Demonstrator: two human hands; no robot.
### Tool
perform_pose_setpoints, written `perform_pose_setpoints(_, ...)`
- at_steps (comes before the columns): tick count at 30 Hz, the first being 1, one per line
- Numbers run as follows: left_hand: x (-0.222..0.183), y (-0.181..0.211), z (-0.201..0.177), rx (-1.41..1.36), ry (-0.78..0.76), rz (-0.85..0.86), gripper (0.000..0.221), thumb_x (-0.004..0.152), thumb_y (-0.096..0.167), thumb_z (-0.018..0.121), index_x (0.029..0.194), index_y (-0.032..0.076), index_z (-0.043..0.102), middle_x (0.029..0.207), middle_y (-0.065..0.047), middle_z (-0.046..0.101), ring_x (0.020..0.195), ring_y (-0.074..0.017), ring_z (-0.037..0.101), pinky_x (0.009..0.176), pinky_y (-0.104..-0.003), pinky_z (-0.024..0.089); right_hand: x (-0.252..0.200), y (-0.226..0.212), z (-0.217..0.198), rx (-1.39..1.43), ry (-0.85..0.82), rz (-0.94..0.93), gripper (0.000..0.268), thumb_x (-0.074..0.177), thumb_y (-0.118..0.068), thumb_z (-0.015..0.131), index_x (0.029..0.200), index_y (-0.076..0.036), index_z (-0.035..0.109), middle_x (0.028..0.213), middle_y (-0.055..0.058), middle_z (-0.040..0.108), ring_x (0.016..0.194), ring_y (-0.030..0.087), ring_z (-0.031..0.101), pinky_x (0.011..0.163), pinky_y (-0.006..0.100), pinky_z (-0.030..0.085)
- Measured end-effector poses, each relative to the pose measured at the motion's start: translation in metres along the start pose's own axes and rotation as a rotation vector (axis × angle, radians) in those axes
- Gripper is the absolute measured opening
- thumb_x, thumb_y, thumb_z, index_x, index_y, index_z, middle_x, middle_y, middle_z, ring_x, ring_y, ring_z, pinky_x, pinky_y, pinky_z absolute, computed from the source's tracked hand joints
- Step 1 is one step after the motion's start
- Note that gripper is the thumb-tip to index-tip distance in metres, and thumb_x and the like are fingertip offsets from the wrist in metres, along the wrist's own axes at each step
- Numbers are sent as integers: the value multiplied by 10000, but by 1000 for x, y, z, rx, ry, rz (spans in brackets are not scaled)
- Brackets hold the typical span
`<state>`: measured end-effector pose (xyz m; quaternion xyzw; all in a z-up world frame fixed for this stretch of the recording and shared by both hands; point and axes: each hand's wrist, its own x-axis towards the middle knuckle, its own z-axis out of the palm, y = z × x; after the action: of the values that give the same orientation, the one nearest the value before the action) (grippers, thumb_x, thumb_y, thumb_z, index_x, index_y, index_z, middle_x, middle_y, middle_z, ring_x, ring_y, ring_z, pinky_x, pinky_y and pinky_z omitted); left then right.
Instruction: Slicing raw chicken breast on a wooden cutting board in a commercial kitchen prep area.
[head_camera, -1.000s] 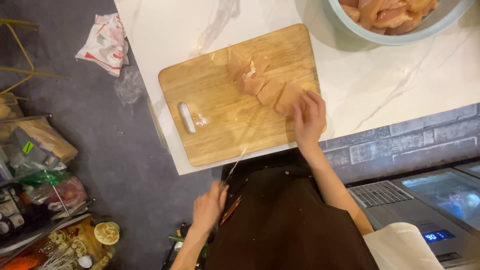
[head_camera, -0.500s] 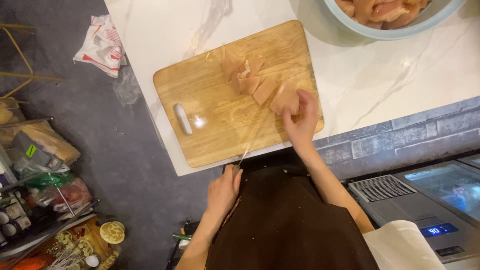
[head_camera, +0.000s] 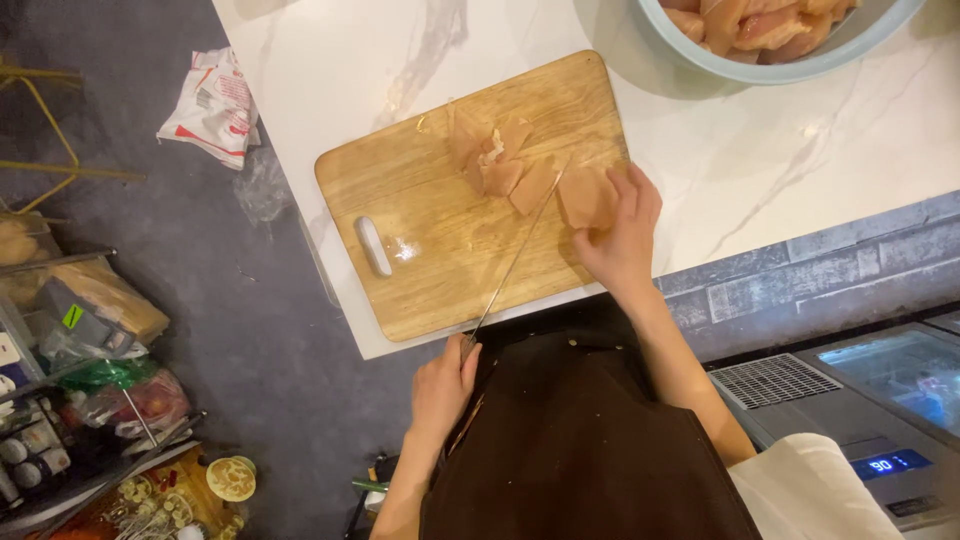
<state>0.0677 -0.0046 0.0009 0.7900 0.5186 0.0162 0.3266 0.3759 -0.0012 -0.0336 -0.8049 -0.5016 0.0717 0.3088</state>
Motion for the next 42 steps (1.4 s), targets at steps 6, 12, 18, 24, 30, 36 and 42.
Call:
perform_pose_setpoints(6, 16, 10, -11, 70, -84, 24, 255, 975, 328, 657, 1082, 98, 639, 718, -166, 707, 653, -397, 691, 566, -493, 527, -10, 0, 11, 36, 11, 169, 776, 780, -188, 888, 1413, -36, 467, 1414, 241, 424, 1304, 462, 429, 1081, 526, 427)
perform_pose_setpoints(12, 33, 23, -13, 90, -25, 177, 281, 971, 324, 630, 1137, 97, 625, 798, -169, 734, 656, -399, 691, 542, -491, 529, -18, 19, 2, 16, 49, 33, 645, 769, -131, 867, 1301, -34, 514, 1436, 215, 453, 1394, 471, 418, 1121, 515, 429)
perform_pose_setpoints(18, 32, 22, -18, 157, -126, 146, 308, 972, 343, 643, 1146, 89, 621, 752, -164, 723, 631, -398, 684, 549, -489, 537, -26, 19, 11, 198, 74, 114, 416, 839, -63, 836, 1199, -19, 631, 1377, 182, 539, 1250, 372, 607, 999, 418, 550)
perform_pose_setpoints(24, 27, 22, -31, 166, -142, 143, 322, 961, 336, 630, 1148, 74, 632, 735, -165, 721, 604, -389, 686, 514, -493, 530, -27, 23, 18, 172, 139, 24, 407, 784, -28, 829, 1142, 22, 641, 1419, 215, 503, 1240, 383, 599, 999, 425, 561)
perform_pose_setpoints(30, 49, 22, -9, 193, -205, 149, 289, 984, 334, 634, 1123, 84, 595, 751, -167, 713, 673, -408, 694, 575, -512, 537, -28, 29, 25, 402, 35, 311, 402, 835, -84, 825, 1127, 64, 592, 1393, 191, 545, 1031, 278, 698, 742, 309, 636)
perform_pose_setpoints(36, 81, 38, 32, 147, -148, 187, 319, 958, 289, 641, 1179, 79, 546, 969, -221, 703, 664, -410, 704, 554, -499, 557, -28, 37, 35, 235, 161, 17, 397, 769, -50, 889, 942, 56, 548, 1330, 212, 582, 1103, 312, 663, 845, 340, 597)
perform_pose_setpoints(42, 66, 30, 33, 194, -179, 135, 303, 983, 326, 640, 1178, 108, 560, 778, -179, 705, 647, -407, 694, 558, -518, 548, -23, 26, 34, 119, 221, 28, 371, 703, -39, 879, 893, 39, 570, 1274, 200, 623, 1086, 327, 665, 858, 365, 581)
